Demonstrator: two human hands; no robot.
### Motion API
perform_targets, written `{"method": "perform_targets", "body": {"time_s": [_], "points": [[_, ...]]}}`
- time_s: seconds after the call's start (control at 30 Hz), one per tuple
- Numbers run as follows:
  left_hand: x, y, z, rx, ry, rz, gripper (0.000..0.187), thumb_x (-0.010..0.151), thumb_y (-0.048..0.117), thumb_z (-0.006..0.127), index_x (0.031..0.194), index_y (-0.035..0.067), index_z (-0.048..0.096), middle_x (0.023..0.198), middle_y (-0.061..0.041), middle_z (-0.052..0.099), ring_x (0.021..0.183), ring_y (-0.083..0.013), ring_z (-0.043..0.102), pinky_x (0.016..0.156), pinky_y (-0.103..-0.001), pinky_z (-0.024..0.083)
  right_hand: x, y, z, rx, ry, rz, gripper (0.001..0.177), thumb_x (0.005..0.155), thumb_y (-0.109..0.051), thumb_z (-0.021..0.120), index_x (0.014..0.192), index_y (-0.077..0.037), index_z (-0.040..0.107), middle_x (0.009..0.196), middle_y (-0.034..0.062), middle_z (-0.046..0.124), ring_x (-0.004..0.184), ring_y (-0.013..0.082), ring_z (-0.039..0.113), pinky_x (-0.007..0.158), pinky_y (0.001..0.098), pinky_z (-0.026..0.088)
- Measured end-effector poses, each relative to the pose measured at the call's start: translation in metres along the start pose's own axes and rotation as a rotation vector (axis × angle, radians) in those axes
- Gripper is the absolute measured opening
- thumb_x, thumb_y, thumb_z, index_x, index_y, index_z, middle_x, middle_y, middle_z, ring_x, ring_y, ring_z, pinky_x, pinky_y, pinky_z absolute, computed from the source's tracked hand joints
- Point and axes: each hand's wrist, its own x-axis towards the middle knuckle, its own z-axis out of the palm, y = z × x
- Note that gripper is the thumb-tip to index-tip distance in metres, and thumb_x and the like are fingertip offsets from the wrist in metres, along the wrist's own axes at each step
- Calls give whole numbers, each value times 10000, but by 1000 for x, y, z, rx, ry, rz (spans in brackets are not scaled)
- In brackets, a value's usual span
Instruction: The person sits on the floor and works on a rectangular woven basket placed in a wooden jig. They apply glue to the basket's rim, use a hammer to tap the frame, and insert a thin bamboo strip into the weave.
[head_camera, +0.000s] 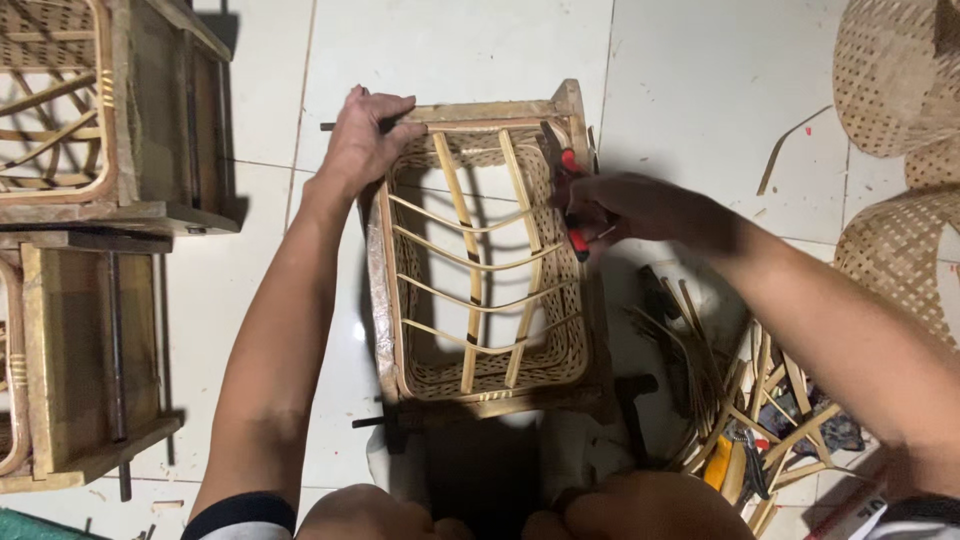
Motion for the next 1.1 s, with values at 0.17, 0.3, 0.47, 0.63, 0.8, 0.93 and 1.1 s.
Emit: {"method": "perform_targets", "body": {"time_s": [0.17, 0.3, 0.47, 0.63, 0.8, 0.93, 1.1], "points": [[6, -2, -1, 3, 3, -28, 346, 889, 249, 808, 1173, 57, 759, 1189, -149, 733, 1186, -273, 631, 1247, -474, 184, -11, 1, 4, 70, 0, -45, 343, 957, -238, 519, 1246, -132, 671, 716, -12, 587, 579, 110, 541, 574, 310, 543], [5, -8, -2, -8, -31, -102, 365, 937, 320, 785, 1201, 69, 753, 1251, -168, 733, 1236, -266, 645, 1315, -451, 179, -6, 5, 8, 289, -120, -67, 310, 979, -185, 533, 1245, -104, 669, 721, -43, 532, 533, 86, 474, 534, 318, 518], [5, -8, 5, 41, 122, -293, 873, 729, 457, 923, 1406, 92, 511, 1616, -329, 156, 1506, -460, 198, 1229, -512, 171, -14, -6, 29, 209, 94, -47, 259, 962, -227, 454, 1113, -111, 630, 848, 80, 713, 759, 203, 749, 724, 385, 633], [0, -20, 8, -304, 13, -656, 1405, 653, 596, 937, 1657, 111, 82, 1644, -372, -119, 1541, -478, 131, 1242, -501, 231, -8, -6, 39, 177, 179, 24, 234, 1002, -288, 453, 941, -101, 581, 867, 127, 692, 876, 283, 748, 742, 440, 596], [1, -20, 9, -348, 42, -628, 1378, 649, 566, 937, 1624, 57, 107, 1634, -358, -28, 1497, -433, 283, 1229, -415, 310, -19, -16, 32, 178, 156, 4, 129, 949, -138, 478, 851, -83, 541, 876, 144, 721, 851, 267, 756, 760, 400, 584], [-2, -19, 12, -468, 82, -579, 1381, 570, 548, 913, 1577, 1, 143, 1582, -308, 276, 1420, -367, 475, 1165, -385, 458, -44, -22, 34, 291, 83, -7, 214, 1018, -188, 509, 836, -77, 529, 778, 71, 623, 840, 208, 737, 796, 369, 640], [-13, -20, 21, -306, 277, -353, 1153, 787, 449, 948, 1533, -87, 251, 1521, -340, 361, 1417, -398, 420, 1171, -466, 392, -72, 15, 24, 323, 38, -146, 172, 1054, -217, 495, 1073, -62, 568, 826, 69, 686, 754, 170, 710, 702, 327, 606]]}}
